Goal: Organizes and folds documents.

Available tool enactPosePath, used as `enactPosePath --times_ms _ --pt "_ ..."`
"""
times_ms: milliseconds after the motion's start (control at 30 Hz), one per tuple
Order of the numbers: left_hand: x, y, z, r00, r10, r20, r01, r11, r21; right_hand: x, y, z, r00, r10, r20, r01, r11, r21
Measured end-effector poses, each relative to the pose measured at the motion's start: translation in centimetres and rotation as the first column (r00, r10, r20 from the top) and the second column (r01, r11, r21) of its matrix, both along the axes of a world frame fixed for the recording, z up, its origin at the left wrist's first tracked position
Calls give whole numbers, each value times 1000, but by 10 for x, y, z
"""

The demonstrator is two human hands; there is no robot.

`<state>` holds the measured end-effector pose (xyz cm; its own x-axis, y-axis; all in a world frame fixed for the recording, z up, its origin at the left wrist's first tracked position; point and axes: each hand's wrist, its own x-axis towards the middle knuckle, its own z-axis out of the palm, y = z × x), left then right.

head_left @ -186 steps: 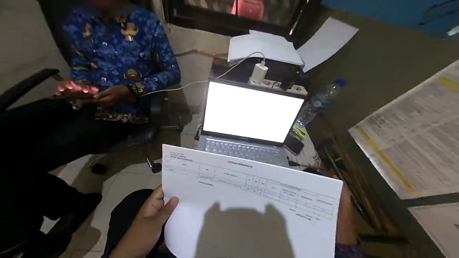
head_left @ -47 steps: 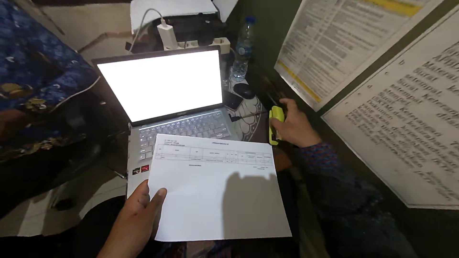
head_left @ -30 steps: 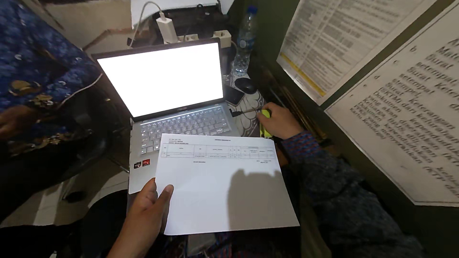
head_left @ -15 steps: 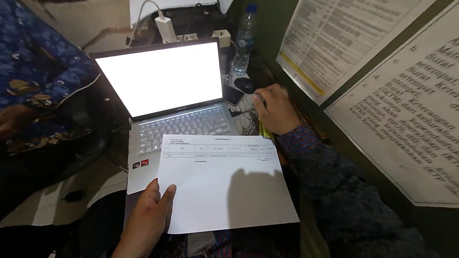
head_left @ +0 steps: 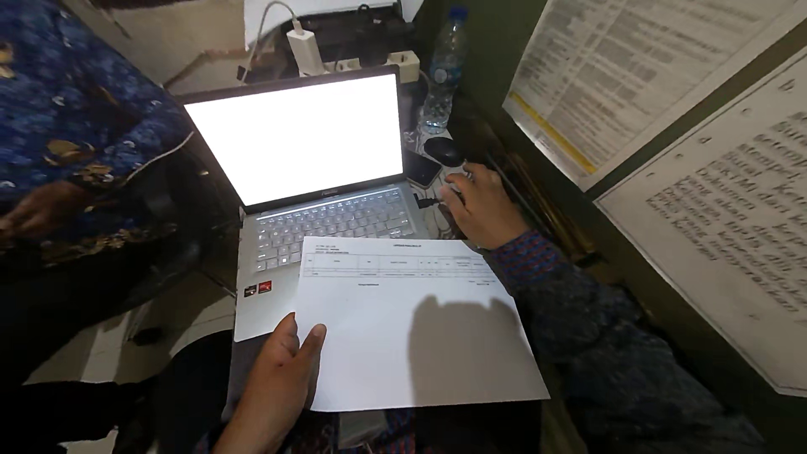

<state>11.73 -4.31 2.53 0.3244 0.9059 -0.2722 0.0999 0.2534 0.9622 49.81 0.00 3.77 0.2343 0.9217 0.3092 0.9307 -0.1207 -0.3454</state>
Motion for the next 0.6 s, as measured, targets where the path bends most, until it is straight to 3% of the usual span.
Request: enactPosePath --times_ms 600 --pt "3 -1 4 999 28 -38 -28 1000 -5 -5 -4 -8 999 -11 50 10 1000 21"
